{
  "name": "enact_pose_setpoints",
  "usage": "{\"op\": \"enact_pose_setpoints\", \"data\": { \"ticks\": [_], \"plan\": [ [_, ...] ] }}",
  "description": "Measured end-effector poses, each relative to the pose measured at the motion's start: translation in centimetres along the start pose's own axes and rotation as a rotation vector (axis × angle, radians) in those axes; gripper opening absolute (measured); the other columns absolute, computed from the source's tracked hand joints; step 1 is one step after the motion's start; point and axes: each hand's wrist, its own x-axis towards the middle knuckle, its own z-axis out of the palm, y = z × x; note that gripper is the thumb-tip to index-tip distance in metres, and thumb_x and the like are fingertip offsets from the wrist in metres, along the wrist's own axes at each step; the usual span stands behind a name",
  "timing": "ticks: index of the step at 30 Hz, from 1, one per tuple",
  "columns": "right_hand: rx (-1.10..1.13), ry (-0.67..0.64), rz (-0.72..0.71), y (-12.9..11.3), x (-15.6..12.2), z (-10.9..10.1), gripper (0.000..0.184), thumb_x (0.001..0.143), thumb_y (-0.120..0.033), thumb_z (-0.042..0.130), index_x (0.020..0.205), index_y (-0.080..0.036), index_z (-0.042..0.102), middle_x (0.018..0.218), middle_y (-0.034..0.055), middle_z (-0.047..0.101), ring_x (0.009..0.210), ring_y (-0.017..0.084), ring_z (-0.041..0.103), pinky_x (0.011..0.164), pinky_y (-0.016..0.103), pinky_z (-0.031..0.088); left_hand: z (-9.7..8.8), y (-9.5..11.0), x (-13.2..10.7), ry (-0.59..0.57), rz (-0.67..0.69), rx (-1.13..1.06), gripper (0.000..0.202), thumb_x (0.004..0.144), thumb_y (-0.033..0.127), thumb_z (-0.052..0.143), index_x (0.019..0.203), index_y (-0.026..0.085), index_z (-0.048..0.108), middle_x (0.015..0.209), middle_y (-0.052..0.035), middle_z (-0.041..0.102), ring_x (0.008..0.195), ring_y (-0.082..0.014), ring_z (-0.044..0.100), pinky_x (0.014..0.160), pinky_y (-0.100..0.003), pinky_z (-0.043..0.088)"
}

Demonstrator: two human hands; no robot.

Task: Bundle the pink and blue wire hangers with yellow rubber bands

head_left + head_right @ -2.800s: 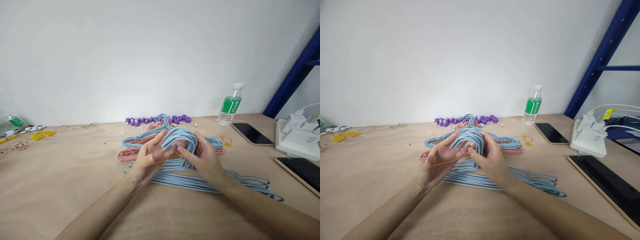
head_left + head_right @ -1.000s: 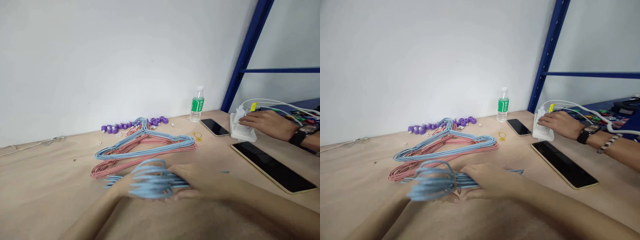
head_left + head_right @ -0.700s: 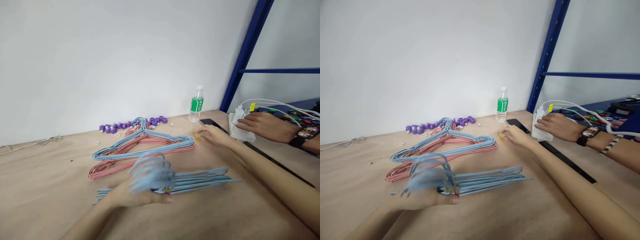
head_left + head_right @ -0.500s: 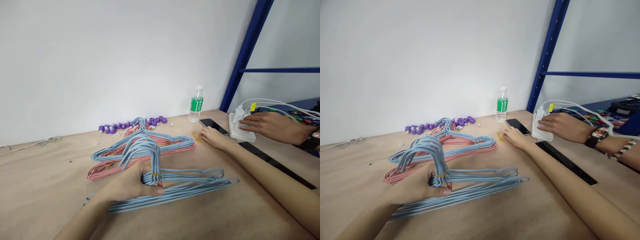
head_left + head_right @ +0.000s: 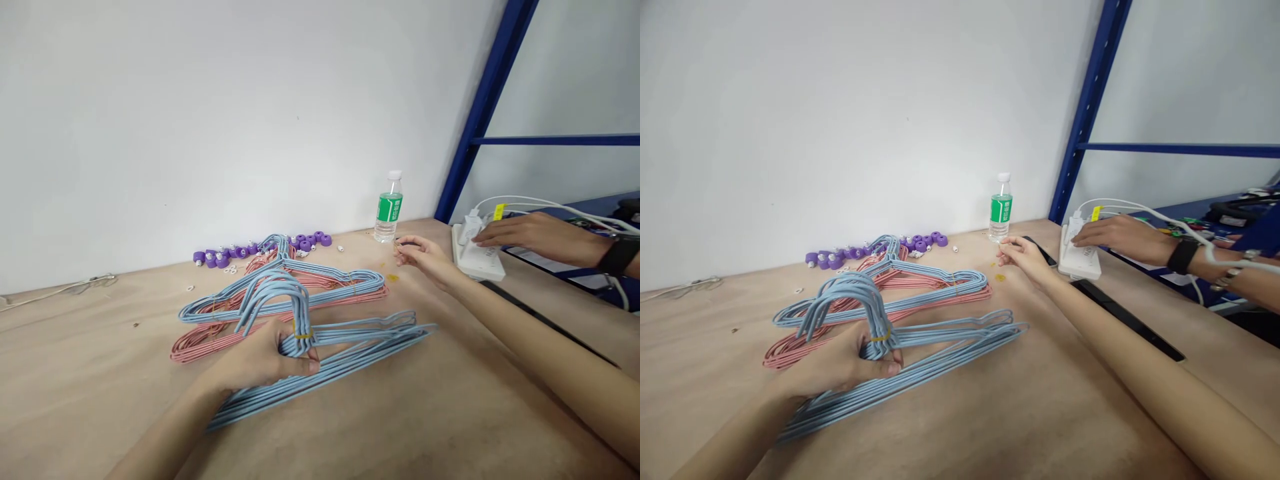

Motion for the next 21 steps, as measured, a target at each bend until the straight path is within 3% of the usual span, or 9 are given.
{"op": "enact_pose_setpoints", "data": {
  "ticks": [4,6,7,9,11,13,16,21],
  "plan": [
    [0.246,-0.022,0.062,-1.5,-0.8,0.6,0.055,0.057,-0.040,0.064,0.109,-0.028,0.049,0.110,0.0067,0.061,0.050,0.010,0.055,0.031,0.018,0.026,-0.1,0.3,-0.2,0.067,0.062,0.015,0.016,0.064,0.031,0.064,0.065,0.017,0.056,0.064,0.0041,0.052,0.062,-0.0106,0.047,0.059,-0.021,0.035],
    [0.419,-0.034,0.101,-2.3,-1.1,0.6,0.069,0.053,-0.038,0.071,0.116,-0.033,0.046,0.118,0.0056,0.058,0.049,0.008,0.054,0.028,0.016,0.019,-0.3,0.8,-0.6,0.125,0.089,0.003,0.016,0.063,0.030,0.065,0.064,0.017,0.057,0.059,0.0049,0.049,0.056,-0.0091,0.044,0.054,-0.020,0.033],
    [0.499,-0.040,0.115,-2.6,-1.2,0.6,0.071,0.051,-0.040,0.073,0.116,-0.034,0.047,0.120,0.0050,0.057,0.052,0.008,0.055,0.028,0.016,0.022,-0.4,1.1,-0.9,0.162,0.094,-0.018,0.017,0.063,0.031,0.065,0.064,0.017,0.056,0.054,0.0059,0.047,0.050,-0.0075,0.040,0.048,-0.019,0.031],
    [0.628,-0.059,0.108,-3.3,-1.4,0.5,0.068,0.048,-0.050,0.074,0.111,-0.035,0.051,0.123,0.0029,0.054,0.067,0.011,0.060,0.037,0.017,0.039,-0.8,1.5,-1.5,0.227,0.074,-0.093,0.022,0.063,0.036,0.066,0.065,0.018,0.054,0.045,0.0088,0.038,0.039,-0.0045,0.028,0.038,-0.018,0.021],
    [0.721,-0.117,0.049,-3.8,-1.9,0.7,0.065,0.047,-0.061,0.069,0.104,-0.034,0.055,0.127,0.0010,0.050,0.091,0.016,0.058,0.057,0.026,0.051,-1.0,1.6,-2.0,0.249,0.070,-0.214,0.028,0.063,0.042,0.067,0.067,0.019,0.051,0.039,0.0120,0.026,0.033,-0.0024,0.015,0.034,-0.017,0.010],
    [0.749,-0.217,-0.021,-4.2,-2.6,1.3,0.067,0.047,-0.070,0.063,0.102,-0.033,0.055,0.128,0.0010,0.049,0.108,0.021,0.051,0.073,0.037,0.051,-1.1,1.5,-2.2,0.239,0.105,-0.339,0.032,0.064,0.046,0.066,0.069,0.019,0.049,0.036,0.0137,0.019,0.031,-0.0014,0.008,0.033,-0.016,0.004],
    [0.754,-0.334,-0.097,-4.9,-3.7,2.8,0.072,0.048,-0.077,0.054,0.105,-0.033,0.052,0.123,0.0023,0.051,0.114,0.025,0.046,0.082,0.046,0.046,-1.2,1.2,-1.8,0.260,0.132,-0.448,0.034,0.065,0.048,0.065,0.071,0.019,0.049,0.036,0.0144,0.015,0.030,-0.0009,0.005,0.031,-0.015,0.002],
    [0.841,-0.265,-0.101,-6.9,-4.7,4.1,0.065,0.059,-0.077,0.044,0.102,-0.030,0.053,0.128,0.0024,0.048,0.121,0.026,0.039,0.092,0.051,0.039,-1.9,0.8,-0.7,0.297,-0.045,-0.356,0.039,0.064,0.056,0.060,0.072,0.019,0.049,0.036,0.0134,0.020,0.030,-0.0021,0.008,0.028,-0.015,0.006]
  ]
}}
